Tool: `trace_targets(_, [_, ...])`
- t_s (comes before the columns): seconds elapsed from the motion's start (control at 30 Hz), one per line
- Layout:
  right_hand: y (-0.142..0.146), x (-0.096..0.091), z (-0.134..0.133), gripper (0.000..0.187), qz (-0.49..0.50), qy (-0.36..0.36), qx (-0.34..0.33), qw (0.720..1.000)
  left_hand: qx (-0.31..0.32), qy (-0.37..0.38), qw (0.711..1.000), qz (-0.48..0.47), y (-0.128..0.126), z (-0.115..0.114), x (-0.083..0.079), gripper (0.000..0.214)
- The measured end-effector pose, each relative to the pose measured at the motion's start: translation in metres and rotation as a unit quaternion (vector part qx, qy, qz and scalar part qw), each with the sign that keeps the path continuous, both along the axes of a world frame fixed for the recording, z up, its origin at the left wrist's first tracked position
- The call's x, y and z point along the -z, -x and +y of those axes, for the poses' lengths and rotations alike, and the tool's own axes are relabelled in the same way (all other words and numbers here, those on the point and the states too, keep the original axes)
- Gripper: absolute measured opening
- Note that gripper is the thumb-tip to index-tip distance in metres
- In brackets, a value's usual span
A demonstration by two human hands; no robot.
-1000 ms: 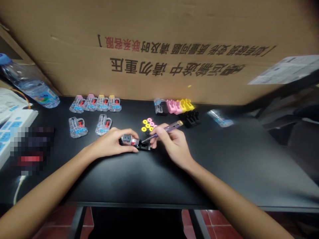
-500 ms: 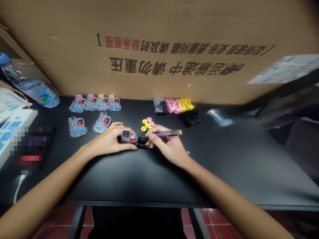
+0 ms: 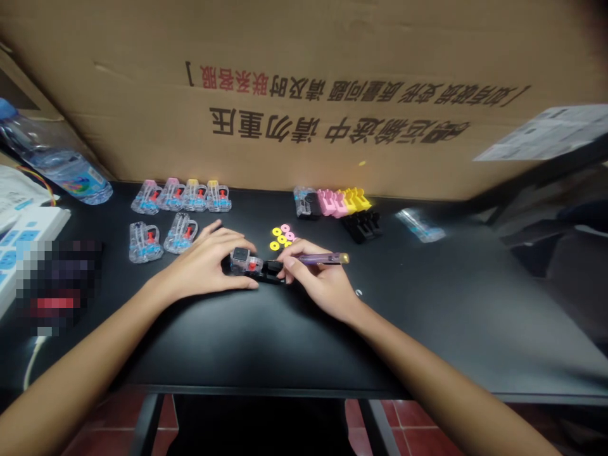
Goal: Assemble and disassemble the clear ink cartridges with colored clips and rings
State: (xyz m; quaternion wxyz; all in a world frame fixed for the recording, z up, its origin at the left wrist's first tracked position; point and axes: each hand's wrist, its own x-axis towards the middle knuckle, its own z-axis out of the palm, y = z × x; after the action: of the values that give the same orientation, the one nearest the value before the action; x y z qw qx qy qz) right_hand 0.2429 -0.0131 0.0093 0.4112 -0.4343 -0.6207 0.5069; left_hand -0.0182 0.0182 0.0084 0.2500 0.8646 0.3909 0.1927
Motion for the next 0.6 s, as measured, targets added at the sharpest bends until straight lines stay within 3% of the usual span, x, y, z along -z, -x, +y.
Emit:
trace_targets(0.17, [-0.003,0.001,0.001,0.022,-0.011,-0.020,-0.012,1.000,0.010,0.074,0.991,-0.111,-0.016,-0.005,0.003,0.033])
trace_targets(0.3, [-0.006,0.002,0.002,0.020,-0.006,-0.025,-0.026,0.999,-0.007,0.111,0.985,-0.130,-0.017,-0.005,0.006,0.037])
trace_targets(0.6, [-0.006,0.001,0.003,0.019,-0.011,-0.021,-0.035,0.999,-0.012,0.122,0.983,-0.134,-0.015,-0.004,0.008,0.039])
